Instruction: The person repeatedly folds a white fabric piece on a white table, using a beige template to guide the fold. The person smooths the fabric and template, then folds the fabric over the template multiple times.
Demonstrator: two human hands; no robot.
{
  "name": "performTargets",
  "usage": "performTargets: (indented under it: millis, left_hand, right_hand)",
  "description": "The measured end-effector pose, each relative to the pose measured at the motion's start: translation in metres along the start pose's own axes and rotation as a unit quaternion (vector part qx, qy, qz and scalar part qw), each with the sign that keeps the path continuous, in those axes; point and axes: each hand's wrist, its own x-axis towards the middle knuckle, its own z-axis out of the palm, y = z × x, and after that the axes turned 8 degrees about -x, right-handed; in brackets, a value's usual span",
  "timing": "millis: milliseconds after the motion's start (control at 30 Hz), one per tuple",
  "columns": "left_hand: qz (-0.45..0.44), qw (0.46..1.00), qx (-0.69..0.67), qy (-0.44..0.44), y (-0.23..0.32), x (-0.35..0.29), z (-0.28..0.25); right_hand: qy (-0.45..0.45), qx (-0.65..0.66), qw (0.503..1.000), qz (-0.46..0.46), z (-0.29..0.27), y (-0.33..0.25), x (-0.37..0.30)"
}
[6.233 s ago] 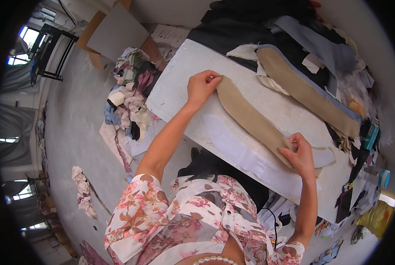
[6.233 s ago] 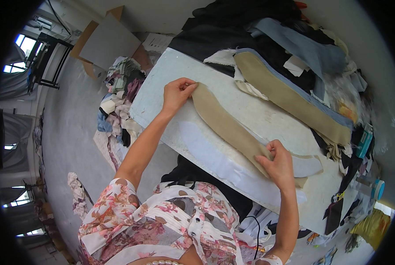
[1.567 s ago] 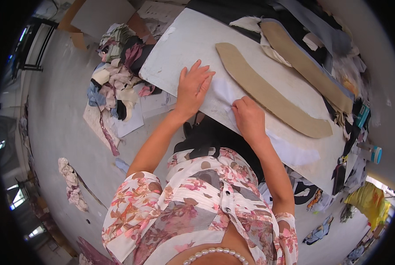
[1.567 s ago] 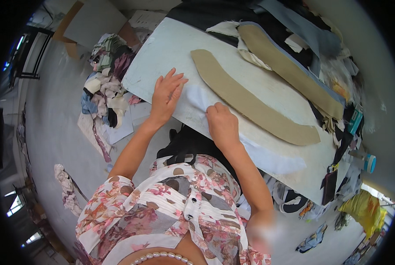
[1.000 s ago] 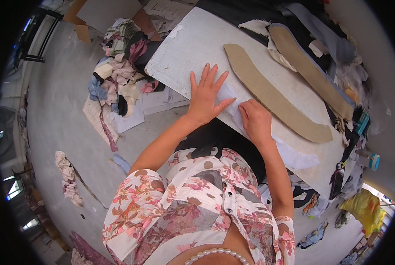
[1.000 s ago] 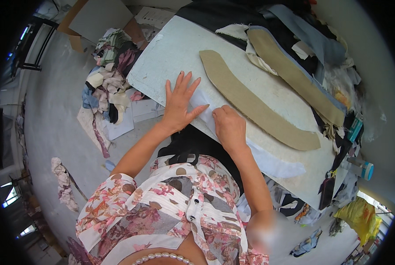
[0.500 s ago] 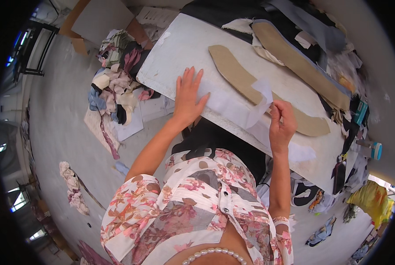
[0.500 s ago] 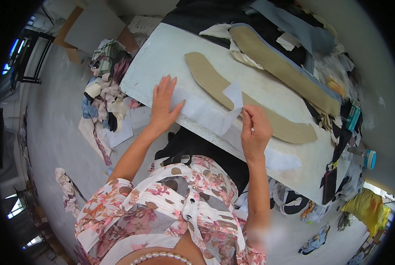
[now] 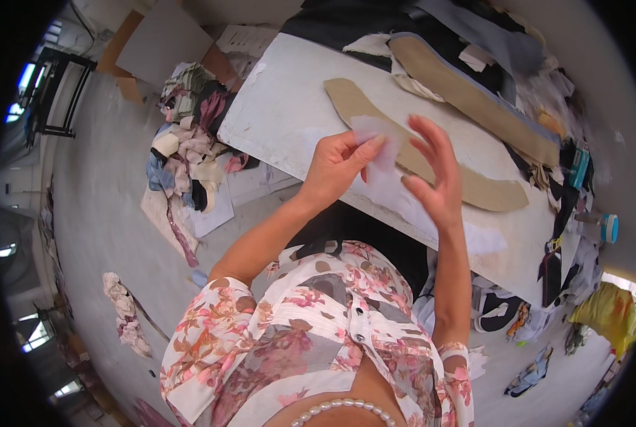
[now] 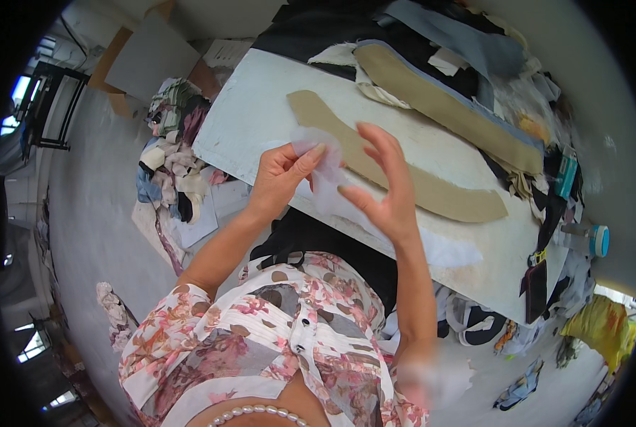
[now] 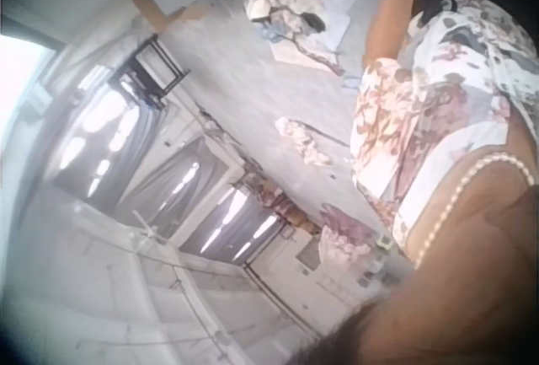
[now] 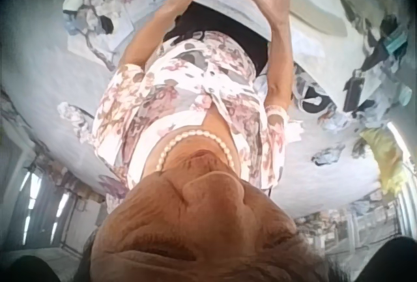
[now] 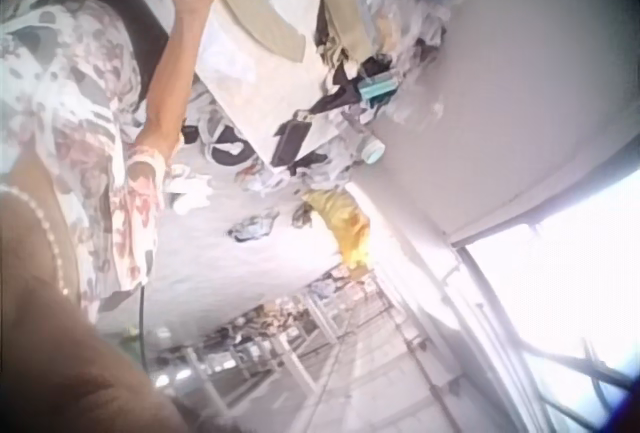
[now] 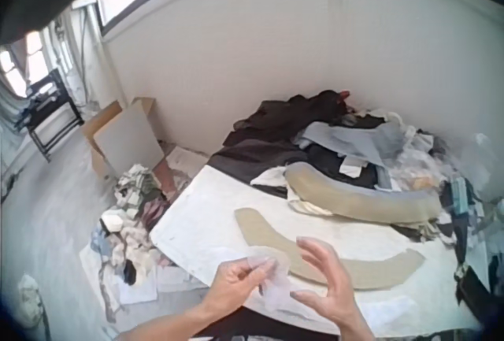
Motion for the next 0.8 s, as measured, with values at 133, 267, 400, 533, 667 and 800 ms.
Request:
performTargets:
  millis: [133, 267, 400, 533, 667, 800]
  left_hand:
    - [0.044, 0.998, 0.048, -0.006, 0.016, 0.012, 0.016]
    - [0.036, 0.999, -0.015, 0.021, 0.02, 0.032, 0.023]
    - [-0.04, 0.997, -0.046, 0.041, -0.008, 0.044, 0.016]
    - [-0.077, 0.99, -0.067, 0.097, -0.035, 0.047, 0.015]
    - [-0.101, 0.989, -0.053, 0.09, -0.047, 0.047, 0.012]
    - [-0.103, 0.991, -0.029, 0.085, -0.04, 0.046, 0.008]
  right_hand:
    - [-0.174, 0.274, 0.932, 0.161, -0.018, 0.015, 0.011]
    - [-0.17, 0.188, 0.941, 0.223, -0.064, 0.03, -0.011]
    - [-0.156, 0.084, 0.929, 0.326, -0.132, 0.024, -0.048]
    - [-0.131, -0.003, 0.918, 0.374, -0.179, 0.007, -0.08]
    - [-0.121, -0.055, 0.91, 0.392, -0.206, -0.008, -0.095]
    - [-0.112, -0.059, 0.913, 0.387, -0.207, -0.022, -0.088]
